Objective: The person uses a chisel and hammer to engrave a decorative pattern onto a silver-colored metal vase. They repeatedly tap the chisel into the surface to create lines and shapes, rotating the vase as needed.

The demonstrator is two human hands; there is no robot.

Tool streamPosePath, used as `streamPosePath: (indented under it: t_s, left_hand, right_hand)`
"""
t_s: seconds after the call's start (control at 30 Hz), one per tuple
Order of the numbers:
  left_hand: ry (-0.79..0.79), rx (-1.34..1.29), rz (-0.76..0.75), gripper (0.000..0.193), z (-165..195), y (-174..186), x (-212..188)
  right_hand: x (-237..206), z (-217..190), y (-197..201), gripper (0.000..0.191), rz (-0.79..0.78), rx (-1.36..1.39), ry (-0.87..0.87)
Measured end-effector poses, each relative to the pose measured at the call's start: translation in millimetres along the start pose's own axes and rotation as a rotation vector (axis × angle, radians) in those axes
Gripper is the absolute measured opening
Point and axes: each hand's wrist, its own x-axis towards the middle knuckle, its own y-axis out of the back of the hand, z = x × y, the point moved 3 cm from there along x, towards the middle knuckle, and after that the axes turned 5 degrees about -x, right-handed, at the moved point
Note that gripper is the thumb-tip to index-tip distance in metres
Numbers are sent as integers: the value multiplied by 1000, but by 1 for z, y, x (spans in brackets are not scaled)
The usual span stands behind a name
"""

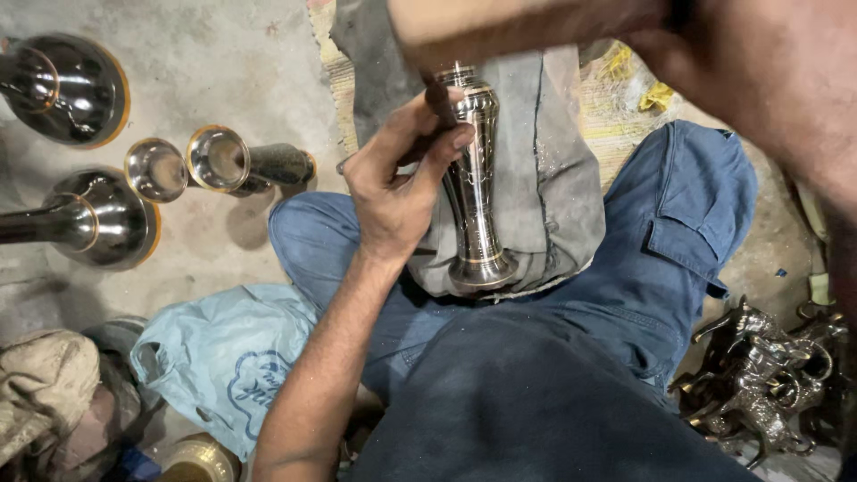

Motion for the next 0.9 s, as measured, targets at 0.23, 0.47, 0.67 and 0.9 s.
streamPosePath:
  t_s: [0.23,0.47,0.67,0.9]
  left_hand:
    - [44,70,-26,38,5,4,0]
    - [50,124,-225,38,11,10,19]
    - [-75,238,-364,37,23,13,34]
    - [-260,296,-540,34,36,12,46]
  right_hand:
    - [-25,-14,10,19,147,-102,30]
    - [-31,-23,24,27,176,-39,-23]
    - [-34,-30,22,36,201,101,-93]
    - [-55,-34,-17,34,369,329,-161]
